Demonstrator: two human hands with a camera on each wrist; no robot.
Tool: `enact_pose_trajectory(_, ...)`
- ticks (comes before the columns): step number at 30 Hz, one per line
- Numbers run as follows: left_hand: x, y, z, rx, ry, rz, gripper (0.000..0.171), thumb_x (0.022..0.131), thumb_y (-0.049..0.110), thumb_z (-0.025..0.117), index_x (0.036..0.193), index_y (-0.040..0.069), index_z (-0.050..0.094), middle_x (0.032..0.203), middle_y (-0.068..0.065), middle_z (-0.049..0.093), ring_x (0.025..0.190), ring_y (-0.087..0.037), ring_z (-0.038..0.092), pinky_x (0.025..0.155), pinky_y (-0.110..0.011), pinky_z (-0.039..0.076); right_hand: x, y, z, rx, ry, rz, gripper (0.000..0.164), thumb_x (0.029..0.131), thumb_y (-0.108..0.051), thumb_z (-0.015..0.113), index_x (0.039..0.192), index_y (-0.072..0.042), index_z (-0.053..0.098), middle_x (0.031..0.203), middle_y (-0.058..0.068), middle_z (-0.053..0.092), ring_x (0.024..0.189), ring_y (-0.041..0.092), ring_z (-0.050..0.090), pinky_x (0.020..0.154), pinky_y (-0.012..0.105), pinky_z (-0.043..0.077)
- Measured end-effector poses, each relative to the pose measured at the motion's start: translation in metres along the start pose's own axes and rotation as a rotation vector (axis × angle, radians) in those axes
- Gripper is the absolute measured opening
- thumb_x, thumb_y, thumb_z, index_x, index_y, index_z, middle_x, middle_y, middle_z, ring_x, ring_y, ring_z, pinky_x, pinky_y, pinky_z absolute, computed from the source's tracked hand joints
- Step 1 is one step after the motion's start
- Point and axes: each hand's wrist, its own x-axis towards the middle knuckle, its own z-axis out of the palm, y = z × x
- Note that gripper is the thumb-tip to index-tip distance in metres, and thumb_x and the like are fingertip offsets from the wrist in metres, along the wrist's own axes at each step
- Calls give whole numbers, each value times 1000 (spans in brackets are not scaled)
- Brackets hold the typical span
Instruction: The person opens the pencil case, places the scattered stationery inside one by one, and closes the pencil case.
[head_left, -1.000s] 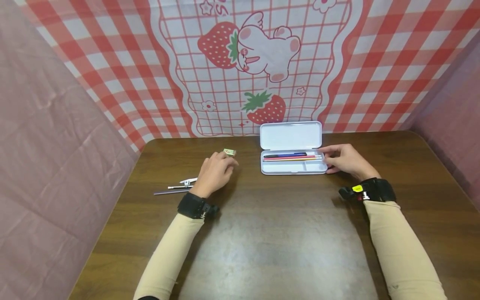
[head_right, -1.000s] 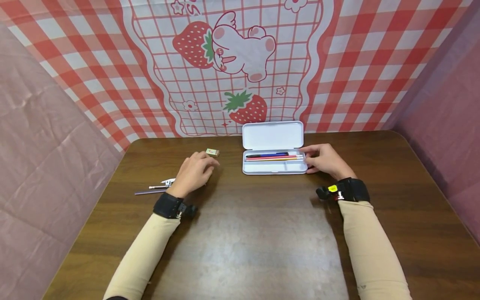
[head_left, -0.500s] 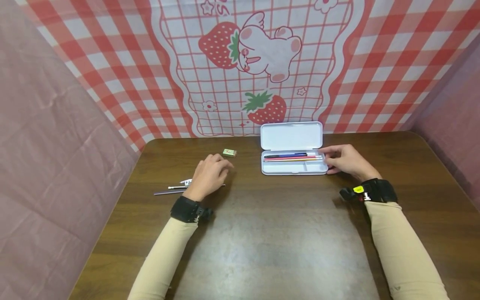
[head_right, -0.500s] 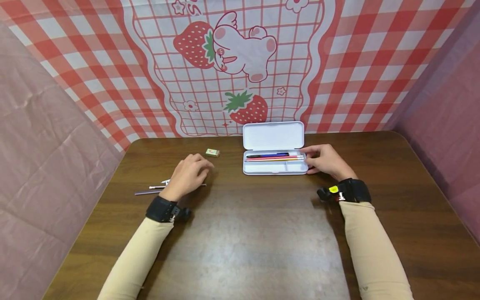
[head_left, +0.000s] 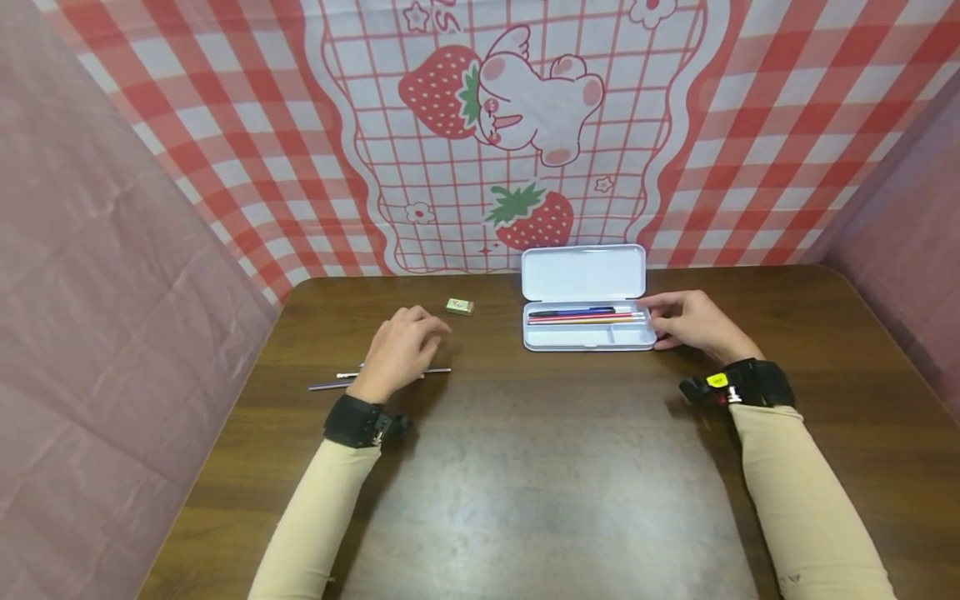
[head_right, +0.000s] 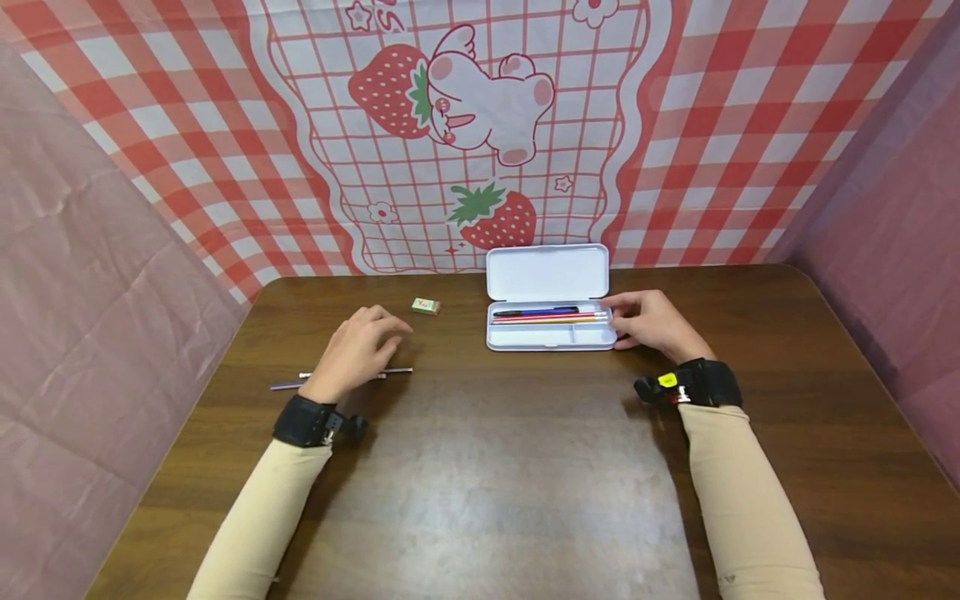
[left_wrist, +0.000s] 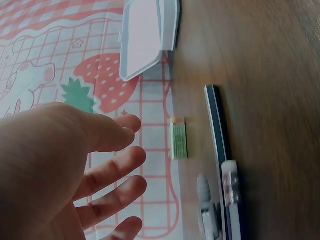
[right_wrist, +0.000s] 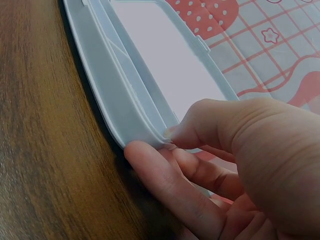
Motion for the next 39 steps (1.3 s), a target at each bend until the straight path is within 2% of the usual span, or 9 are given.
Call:
enact_pose_trajectory(5, -4, -7, -6, -7, -11, -2, 20, 89, 11, 68, 106, 17, 78, 99, -6, 70, 94, -27, 61, 72, -46, 54, 1, 1, 0, 6, 1, -9, 44, 95, -13, 64, 138, -6, 59, 107, 19, 52, 92, 31, 63, 68, 30, 63)
enact_pose_trajectory(16, -10, -20, -25, -46, -102, -70, 22, 91, 13, 68, 112, 15, 75, 103, -7, 69, 98, -27, 62, 73, -46, 55, 2, 0, 1, 17, -1, -9, 45, 95, -13, 65, 139, -6, 58, 107, 19, 52, 91, 31, 64, 69, 30, 63)
enact_pose_trajectory(20, -12, -25, -31, -70, -151, -103, 24, 92, 15, 68, 115, 14, 74, 106, -8, 69, 97, -26, 63, 73, -47, 54, 2, 0, 1, 13, 3, -17, 44, 95, -14, 65, 138, -6, 59, 107, 19, 52, 91, 31, 64, 69, 29, 63)
enact_pose_trajectory(27, -16, -34, -39, -108, -271, -178, 29, 93, 20, 68, 121, 12, 70, 114, -11, 68, 106, -28, 63, 86, -52, 54, 2, -1, 1, 14, 0, -12, 42, 95, -9, 63, 137, -5, 59, 106, 19, 51, 89, 30, 62, 67, 30, 63)
enact_pose_trajectory(32, -20, -41, -42, -99, -355, -224, 32, 93, 21, 67, 123, 11, 68, 116, -14, 67, 109, -30, 61, 91, -54, 52, 2, -1, 1, 16, -2, -4, 42, 94, -7, 62, 135, -4, 60, 104, 19, 50, 87, 30, 61, 66, 31, 63)
enact_pose_trajectory(39, -23, -48, -43, -95, -401, -247, 35, 92, 19, 69, 125, 9, 66, 118, -18, 66, 110, -33, 60, 94, -55, 51, 1, -1, 0, 15, -3, 2, 42, 94, -9, 63, 136, -5, 60, 105, 19, 50, 88, 31, 62, 66, 31, 63)
